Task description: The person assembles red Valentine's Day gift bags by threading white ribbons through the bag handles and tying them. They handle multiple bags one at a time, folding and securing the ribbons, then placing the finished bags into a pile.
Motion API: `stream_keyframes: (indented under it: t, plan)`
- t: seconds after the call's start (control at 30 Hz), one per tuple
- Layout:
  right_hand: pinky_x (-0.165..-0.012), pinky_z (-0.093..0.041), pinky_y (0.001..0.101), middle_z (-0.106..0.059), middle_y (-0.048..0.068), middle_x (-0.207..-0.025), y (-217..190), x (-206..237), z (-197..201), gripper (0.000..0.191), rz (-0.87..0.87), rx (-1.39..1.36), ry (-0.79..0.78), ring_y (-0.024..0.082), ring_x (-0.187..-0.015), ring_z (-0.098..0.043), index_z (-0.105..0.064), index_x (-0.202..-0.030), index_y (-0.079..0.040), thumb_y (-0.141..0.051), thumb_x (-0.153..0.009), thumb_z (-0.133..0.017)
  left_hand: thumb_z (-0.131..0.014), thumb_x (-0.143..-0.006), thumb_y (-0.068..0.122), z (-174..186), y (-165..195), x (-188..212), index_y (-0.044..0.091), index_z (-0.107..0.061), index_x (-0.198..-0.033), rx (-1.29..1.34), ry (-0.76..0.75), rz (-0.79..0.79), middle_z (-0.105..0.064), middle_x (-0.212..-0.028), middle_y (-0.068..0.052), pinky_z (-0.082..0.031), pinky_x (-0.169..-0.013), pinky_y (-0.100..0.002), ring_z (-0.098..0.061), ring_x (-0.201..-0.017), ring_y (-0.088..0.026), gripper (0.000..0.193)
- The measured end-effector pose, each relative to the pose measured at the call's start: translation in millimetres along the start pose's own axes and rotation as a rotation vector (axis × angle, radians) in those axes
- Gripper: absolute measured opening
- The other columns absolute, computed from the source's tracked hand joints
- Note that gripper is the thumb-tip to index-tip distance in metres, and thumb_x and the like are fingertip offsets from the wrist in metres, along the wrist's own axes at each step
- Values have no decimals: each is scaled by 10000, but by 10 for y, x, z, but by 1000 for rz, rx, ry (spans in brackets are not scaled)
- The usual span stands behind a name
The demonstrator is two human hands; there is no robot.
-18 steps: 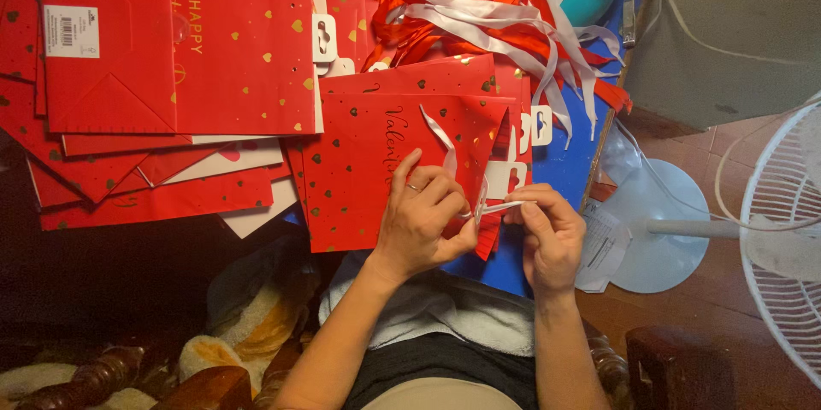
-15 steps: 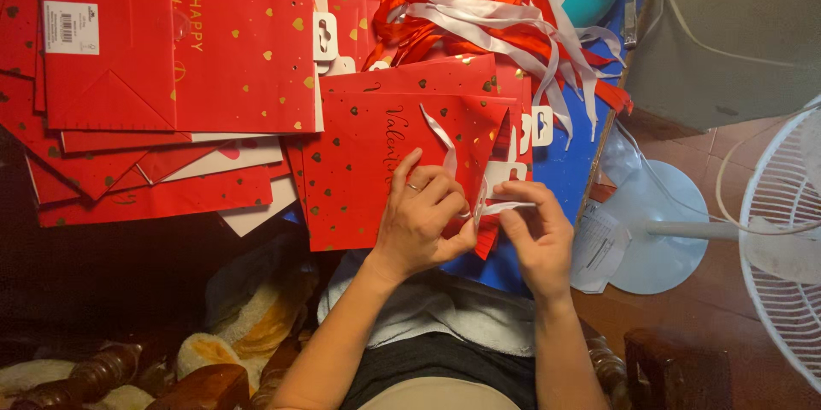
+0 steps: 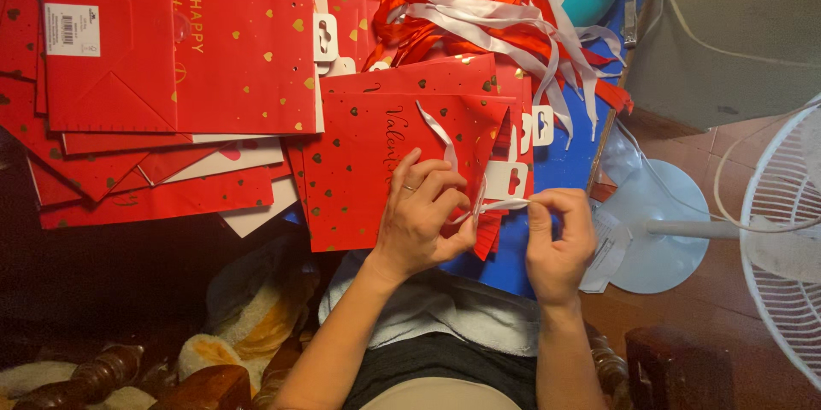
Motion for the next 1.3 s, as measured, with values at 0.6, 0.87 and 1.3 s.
stream_keyframes:
  t: [0.6,0.87,1.3]
  plan:
    - [-1177,-245,592,-625,56,-1245,-242,95,-306,248,387,331,-193,366,-1360,-444,-703,-985,-113,-71,-764,-808,-783,-781,258,-2,-2,5,94,-670,-855,0,9,-3,-647,-1093,-44,-331,-1217,-528,-587,-1193,-264,213]
    - [-1202,-382,484,-606,34,-1252,42,45,-166,151,90,-116,-43,313,-1327,-545,-647,-1057,-109,-118,-949,-751,-775,-783,228,1,-4,-7,113,-658,-819,-2,7,1,-646,-1085,-33,-345,-1215,-528,-595,-1192,-253,168]
    - [-1230,-339,545,-606,64,-1211,5,90,-294,193,330,192,-148,339,-1375,-480,-689,-974,-135,-68,-821,-785,-779,-794,264,-9,-12,9,105,-677,-853,-20,3,-4,-636,-1166,-55,-336,-1222,-542,-551,-1252,-270,198]
Point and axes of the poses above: each hand's wrist, its own x-axis away from the middle knuckle, its own z-axis out of the back of the hand, y = z × x, the point moved 6 cm from there along -x, towards the middle knuckle
